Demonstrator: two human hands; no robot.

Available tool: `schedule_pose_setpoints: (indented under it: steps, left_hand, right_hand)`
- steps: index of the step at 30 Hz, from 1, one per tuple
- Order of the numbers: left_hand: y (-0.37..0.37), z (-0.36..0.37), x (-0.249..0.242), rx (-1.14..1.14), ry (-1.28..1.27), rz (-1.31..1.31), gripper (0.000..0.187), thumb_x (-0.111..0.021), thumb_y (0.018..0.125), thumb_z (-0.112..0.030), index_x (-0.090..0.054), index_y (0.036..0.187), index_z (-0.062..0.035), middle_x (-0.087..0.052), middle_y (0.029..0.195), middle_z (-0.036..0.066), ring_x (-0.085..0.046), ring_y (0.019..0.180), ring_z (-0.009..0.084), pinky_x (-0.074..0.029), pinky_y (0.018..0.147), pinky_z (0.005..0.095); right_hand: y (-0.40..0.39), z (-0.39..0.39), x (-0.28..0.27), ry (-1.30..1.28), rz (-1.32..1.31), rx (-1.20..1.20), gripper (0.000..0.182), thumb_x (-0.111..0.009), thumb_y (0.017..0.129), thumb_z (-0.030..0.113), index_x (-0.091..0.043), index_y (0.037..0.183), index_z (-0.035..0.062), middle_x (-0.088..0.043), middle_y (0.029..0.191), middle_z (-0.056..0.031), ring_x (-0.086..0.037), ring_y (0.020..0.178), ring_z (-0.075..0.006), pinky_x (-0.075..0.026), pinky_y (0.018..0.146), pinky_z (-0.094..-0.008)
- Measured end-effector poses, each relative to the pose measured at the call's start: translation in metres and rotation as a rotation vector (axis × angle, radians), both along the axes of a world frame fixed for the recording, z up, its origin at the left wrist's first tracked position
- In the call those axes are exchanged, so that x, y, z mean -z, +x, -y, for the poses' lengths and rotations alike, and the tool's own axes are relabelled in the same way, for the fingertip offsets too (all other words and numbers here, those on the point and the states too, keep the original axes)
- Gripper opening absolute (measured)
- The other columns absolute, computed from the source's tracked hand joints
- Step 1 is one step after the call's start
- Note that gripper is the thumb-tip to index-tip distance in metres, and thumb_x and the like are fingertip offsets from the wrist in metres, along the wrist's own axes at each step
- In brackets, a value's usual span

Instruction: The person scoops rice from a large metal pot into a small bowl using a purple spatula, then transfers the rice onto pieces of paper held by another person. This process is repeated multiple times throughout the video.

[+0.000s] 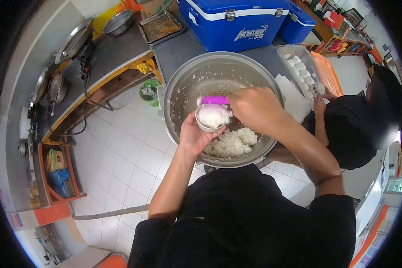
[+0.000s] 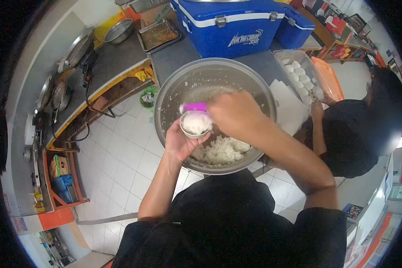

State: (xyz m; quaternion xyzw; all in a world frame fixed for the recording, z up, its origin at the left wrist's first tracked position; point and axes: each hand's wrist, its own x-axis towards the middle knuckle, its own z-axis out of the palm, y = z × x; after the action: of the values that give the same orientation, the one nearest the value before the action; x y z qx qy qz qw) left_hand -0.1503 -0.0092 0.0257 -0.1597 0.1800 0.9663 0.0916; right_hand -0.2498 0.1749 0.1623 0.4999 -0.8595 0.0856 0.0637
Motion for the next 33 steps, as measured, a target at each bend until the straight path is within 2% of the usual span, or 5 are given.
schedule_pose_setpoints:
  steps: [4, 7, 22, 29, 33]
  left_hand:
    - [0.002, 0.001, 0.003, -0.131, 0.068, -0.041, 0.051, -0.035, 0.105, -0.035, -0.049, 0.144, -0.0049, -0.057, 0.144, 0.018, -0.057, 0.131, 0.0348, -0.049, 0.106, 0.0554]
    - [-0.002, -0.013, 0.0, -0.332, -0.043, -0.066, 0.04, -0.036, 0.105, -0.03, -0.05, 0.138, -0.0111, -0.059, 0.138, 0.014, -0.058, 0.127, 0.03, -0.049, 0.104, 0.0506]
    - [0.019, 0.0, 0.021, -0.384, -0.356, -0.14, 0.022, -0.044, 0.103, -0.024, -0.048, 0.124, -0.0164, -0.06, 0.126, 0.007, -0.06, 0.121, 0.0238, -0.049, 0.103, 0.045]
    - [0.024, -0.01, 0.004, -0.458, -0.466, -0.025, 0.017, -0.043, 0.108, -0.024, -0.047, 0.122, -0.0153, -0.06, 0.121, 0.005, -0.06, 0.116, 0.021, -0.049, 0.102, 0.0439]
    - [0.035, 0.004, 0.008, -0.407, -0.306, -0.11, 0.02, -0.045, 0.106, -0.027, -0.048, 0.123, -0.0165, -0.06, 0.123, 0.005, -0.061, 0.117, 0.0217, -0.051, 0.102, 0.0435]
  right_hand:
    - [0.002, -0.043, 0.032, -0.268, 0.192, 0.26, 0.018, -0.061, 0.095, 0.016, -0.074, 0.1, 0.0041, -0.073, 0.095, -0.0208, -0.071, 0.085, -0.0384, -0.057, 0.076, -0.0464]
    - [0.044, -0.043, 0.068, -0.394, 1.011, 0.489, 0.025, -0.056, 0.102, 0.022, -0.073, 0.1, 0.0031, -0.071, 0.093, -0.0233, -0.068, 0.087, -0.0415, -0.054, 0.078, -0.0471]
    - [0.007, -0.029, 0.071, 0.082, 0.872, 0.147, 0.025, -0.06, 0.101, 0.025, -0.074, 0.1, 0.0038, -0.072, 0.089, -0.0173, -0.07, 0.081, -0.0278, -0.052, 0.074, -0.0393]
    - [0.046, 0.006, 0.092, -0.1, 0.674, 0.104, 0.032, -0.06, 0.101, 0.031, -0.072, 0.093, 0.0031, -0.067, 0.081, -0.0195, -0.065, 0.076, -0.0336, -0.05, 0.072, -0.0448]
    - [-0.011, -0.002, 0.073, -0.22, 1.112, 0.068, 0.031, -0.061, 0.101, 0.031, -0.073, 0.094, 0.0034, -0.072, 0.096, -0.0206, -0.069, 0.09, -0.0388, -0.052, 0.081, -0.0485]
